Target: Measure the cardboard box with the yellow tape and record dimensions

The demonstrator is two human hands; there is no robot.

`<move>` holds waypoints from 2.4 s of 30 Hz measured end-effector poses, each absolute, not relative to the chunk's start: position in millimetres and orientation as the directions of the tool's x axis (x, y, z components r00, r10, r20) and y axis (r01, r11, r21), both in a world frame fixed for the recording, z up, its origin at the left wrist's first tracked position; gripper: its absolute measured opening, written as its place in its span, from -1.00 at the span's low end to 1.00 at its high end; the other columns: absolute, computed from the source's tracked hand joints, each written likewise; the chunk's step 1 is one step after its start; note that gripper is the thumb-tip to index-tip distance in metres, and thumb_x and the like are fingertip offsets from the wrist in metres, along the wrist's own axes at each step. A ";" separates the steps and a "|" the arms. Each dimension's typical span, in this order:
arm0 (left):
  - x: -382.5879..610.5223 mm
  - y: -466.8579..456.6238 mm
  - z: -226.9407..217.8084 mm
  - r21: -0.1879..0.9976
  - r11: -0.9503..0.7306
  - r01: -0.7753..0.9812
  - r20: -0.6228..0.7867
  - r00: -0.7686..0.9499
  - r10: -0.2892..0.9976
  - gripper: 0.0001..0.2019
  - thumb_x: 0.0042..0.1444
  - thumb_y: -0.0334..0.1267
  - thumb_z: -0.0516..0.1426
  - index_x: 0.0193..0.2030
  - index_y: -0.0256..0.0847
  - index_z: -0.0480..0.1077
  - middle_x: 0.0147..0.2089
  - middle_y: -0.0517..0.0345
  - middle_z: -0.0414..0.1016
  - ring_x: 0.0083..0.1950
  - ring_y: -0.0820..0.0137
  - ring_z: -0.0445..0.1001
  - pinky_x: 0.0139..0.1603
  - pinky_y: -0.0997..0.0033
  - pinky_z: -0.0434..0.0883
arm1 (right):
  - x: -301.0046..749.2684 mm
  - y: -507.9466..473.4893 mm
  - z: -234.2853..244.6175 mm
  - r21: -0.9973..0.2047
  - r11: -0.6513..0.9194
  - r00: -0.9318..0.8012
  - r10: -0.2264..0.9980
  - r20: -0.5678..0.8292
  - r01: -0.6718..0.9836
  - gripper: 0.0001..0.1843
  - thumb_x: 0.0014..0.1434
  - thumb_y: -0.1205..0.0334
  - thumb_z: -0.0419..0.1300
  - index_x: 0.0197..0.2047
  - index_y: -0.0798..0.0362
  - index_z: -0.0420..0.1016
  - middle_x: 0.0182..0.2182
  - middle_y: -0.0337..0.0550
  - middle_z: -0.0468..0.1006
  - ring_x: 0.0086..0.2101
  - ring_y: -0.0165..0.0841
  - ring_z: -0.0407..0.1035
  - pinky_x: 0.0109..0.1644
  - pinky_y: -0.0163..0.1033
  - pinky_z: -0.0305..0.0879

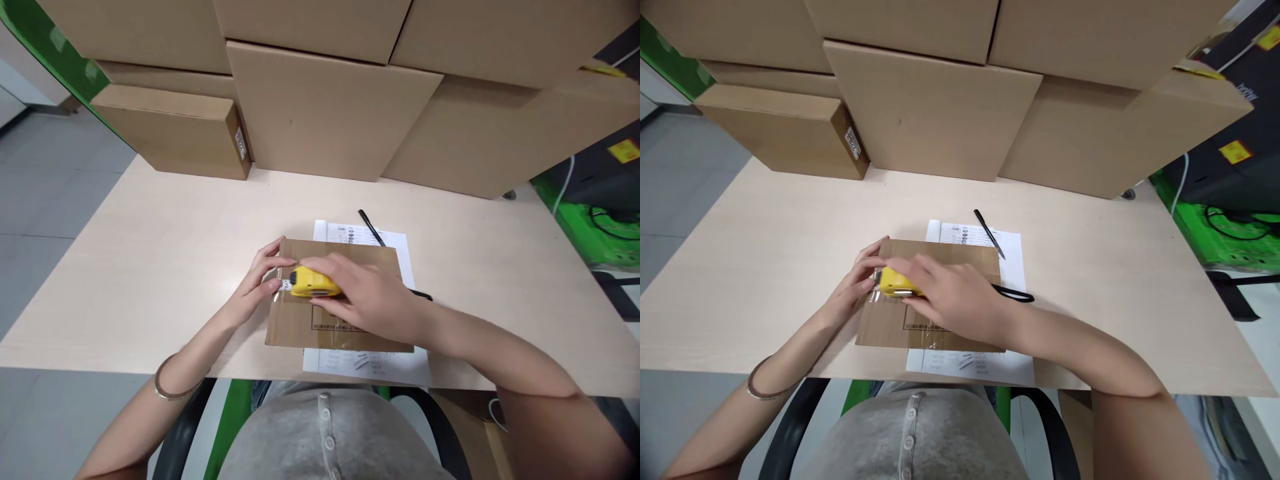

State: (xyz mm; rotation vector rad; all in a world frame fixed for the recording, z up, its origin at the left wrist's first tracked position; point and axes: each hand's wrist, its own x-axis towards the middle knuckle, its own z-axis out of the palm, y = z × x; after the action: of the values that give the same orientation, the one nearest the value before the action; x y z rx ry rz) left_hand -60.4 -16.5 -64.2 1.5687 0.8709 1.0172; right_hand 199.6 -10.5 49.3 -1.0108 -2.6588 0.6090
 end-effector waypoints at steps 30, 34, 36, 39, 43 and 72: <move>-61.4 -12.1 -62.0 0.957 -0.267 0.115 0.213 0.351 0.912 -0.66 0.32 -0.01 0.10 0.18 0.19 0.49 0.52 0.25 0.13 0.58 0.10 -0.06 0.56 -0.16 -0.07 | 264.0 -22.6 63.3 -0.383 0.626 -0.629 0.766 0.136 0.680 -0.64 0.29 0.08 0.25 0.13 -0.12 0.37 -0.14 -0.27 0.67 -0.36 -0.32 0.54 -0.40 -0.20 0.34; -58.2 -13.0 -66.4 0.961 -0.269 0.071 0.235 0.308 0.922 -0.52 0.35 0.16 -0.07 0.18 0.09 0.51 0.53 0.21 0.14 0.56 0.06 0.00 0.56 -0.11 -0.07 | 199.4 1.2 62.2 -0.408 0.796 -0.841 0.530 0.114 0.446 -0.66 0.41 0.22 0.05 0.22 -0.12 0.32 0.17 -0.28 0.55 -0.06 -0.27 0.54 -0.23 -0.15 0.41; -56.8 -13.0 -68.8 0.970 -0.240 0.032 0.221 0.286 0.932 -0.43 0.35 0.21 -0.14 0.19 0.03 0.50 0.53 0.17 0.14 0.55 0.04 0.02 0.56 -0.11 -0.04 | 183.2 7.6 62.4 -0.397 0.828 -0.871 0.475 0.124 0.396 -0.63 0.40 0.26 0.04 0.23 -0.20 0.31 0.24 -0.36 0.47 0.02 -0.28 0.49 -0.13 -0.12 0.43; -58.8 -13.6 -62.1 0.961 -0.268 0.062 0.237 0.311 0.920 -0.40 0.37 0.20 -0.21 0.25 0.03 0.45 0.53 0.16 0.13 0.55 0.03 0.01 0.56 -0.12 -0.08 | 188.6 11.5 65.0 -0.452 0.840 -0.888 0.419 0.189 0.300 -0.62 0.32 0.34 0.13 0.16 -0.18 0.38 0.22 -0.37 0.49 0.08 -0.31 0.44 0.04 -0.12 0.41; -60.2 -24.1 -22.5 0.801 -0.479 0.360 0.320 0.420 0.850 -0.48 0.38 0.16 -0.09 0.35 0.08 0.35 0.59 0.22 -0.03 0.61 -0.02 -0.29 0.56 -0.26 -0.28 | 235.1 7.5 71.4 -0.624 0.772 -0.867 0.387 0.314 0.119 -0.73 0.17 0.28 0.32 -0.06 -0.11 0.46 -0.04 -0.28 0.63 -0.07 -0.35 0.50 0.01 -0.17 0.38; 9.4 -61.0 16.9 -0.038 -0.917 0.398 0.126 0.912 0.391 -0.15 0.22 -0.40 0.14 0.54 0.27 -0.12 0.28 -0.27 0.41 0.30 -0.14 0.45 0.15 -0.12 0.49 | 274.6 132.5 56.2 -0.809 0.506 -0.892 0.449 -0.049 0.300 -0.66 -0.03 0.58 0.10 -0.21 0.07 0.47 -0.22 -0.23 0.60 -0.21 -0.39 0.48 -0.14 -0.24 0.39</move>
State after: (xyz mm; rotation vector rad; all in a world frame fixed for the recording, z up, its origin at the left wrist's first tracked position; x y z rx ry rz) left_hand 9.4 -61.0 16.9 3.1325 0.6464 0.1855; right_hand 274.6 132.5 56.2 -0.6470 -2.5779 1.3344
